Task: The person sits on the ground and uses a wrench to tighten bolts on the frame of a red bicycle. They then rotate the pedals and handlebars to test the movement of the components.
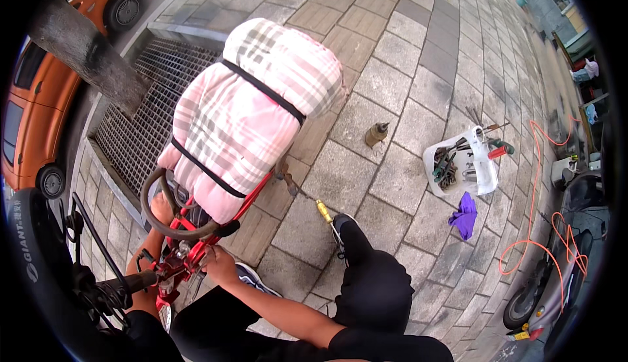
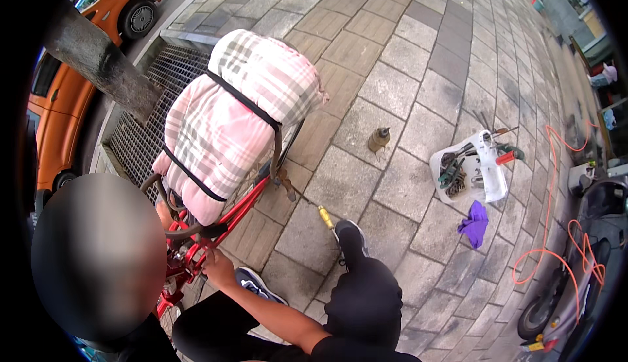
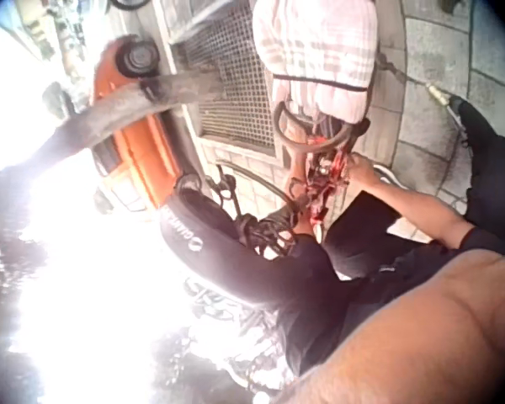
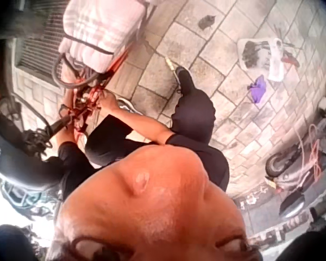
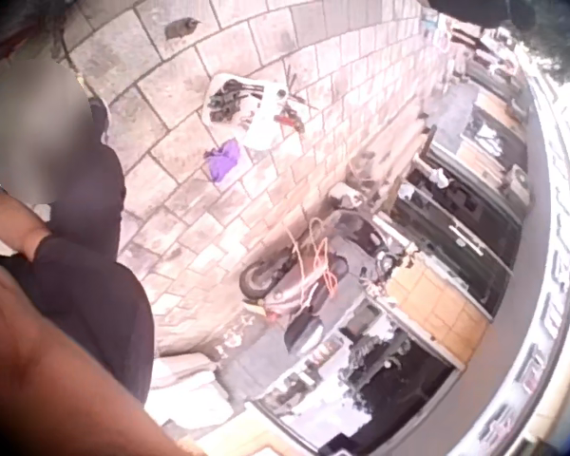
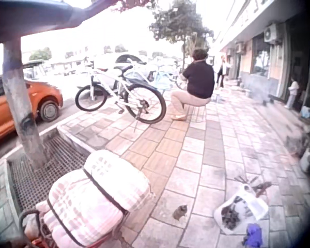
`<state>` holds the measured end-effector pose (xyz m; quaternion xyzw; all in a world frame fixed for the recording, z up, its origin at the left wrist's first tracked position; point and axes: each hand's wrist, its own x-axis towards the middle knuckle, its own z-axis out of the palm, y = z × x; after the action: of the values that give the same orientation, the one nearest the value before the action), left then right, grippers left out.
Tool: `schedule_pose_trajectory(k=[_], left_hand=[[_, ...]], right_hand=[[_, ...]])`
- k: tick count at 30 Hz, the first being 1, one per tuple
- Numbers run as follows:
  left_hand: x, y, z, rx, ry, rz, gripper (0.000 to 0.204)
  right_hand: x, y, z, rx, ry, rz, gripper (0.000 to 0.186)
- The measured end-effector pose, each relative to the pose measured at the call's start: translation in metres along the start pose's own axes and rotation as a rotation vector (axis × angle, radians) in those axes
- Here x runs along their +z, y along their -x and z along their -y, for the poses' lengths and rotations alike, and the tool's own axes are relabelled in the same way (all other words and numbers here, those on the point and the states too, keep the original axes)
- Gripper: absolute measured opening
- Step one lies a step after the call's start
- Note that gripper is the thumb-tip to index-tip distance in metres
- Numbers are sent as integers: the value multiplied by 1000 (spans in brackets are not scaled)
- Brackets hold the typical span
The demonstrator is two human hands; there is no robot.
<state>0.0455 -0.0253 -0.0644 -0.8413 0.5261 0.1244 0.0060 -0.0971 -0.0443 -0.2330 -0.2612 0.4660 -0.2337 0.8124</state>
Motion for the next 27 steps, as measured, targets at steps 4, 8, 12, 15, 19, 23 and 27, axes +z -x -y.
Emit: schedule_pose_trajectory(k=[4, 8, 12, 15, 19, 23, 27], left_hand=[[-2, 27, 10, 20, -50, 23, 41], [-5, 39, 12, 17, -105, 21, 42], [0, 47, 19, 0, -127, -17, 43], [1, 40, 22, 24, -159, -10, 43], [0, 32, 19, 45, -190, -16, 44], [0, 22, 19, 70, -232, -18, 46], [-2, 25, 16, 66, -300, -38, 47]], right_hand=[[-7, -19, -26, -211, 173, -144, 27], [-11, -21, -28, -182, 109, -127, 29], [-11, -20, -21, 114, -154, 15, 33], [-8, -15, -24, 230, -281, 15, 33], [9, 14, -28, 369, -410, 178, 35], [10, 26, -28, 386, -357, 260, 38], [14, 31, -16, 445, -301, 272, 38]])
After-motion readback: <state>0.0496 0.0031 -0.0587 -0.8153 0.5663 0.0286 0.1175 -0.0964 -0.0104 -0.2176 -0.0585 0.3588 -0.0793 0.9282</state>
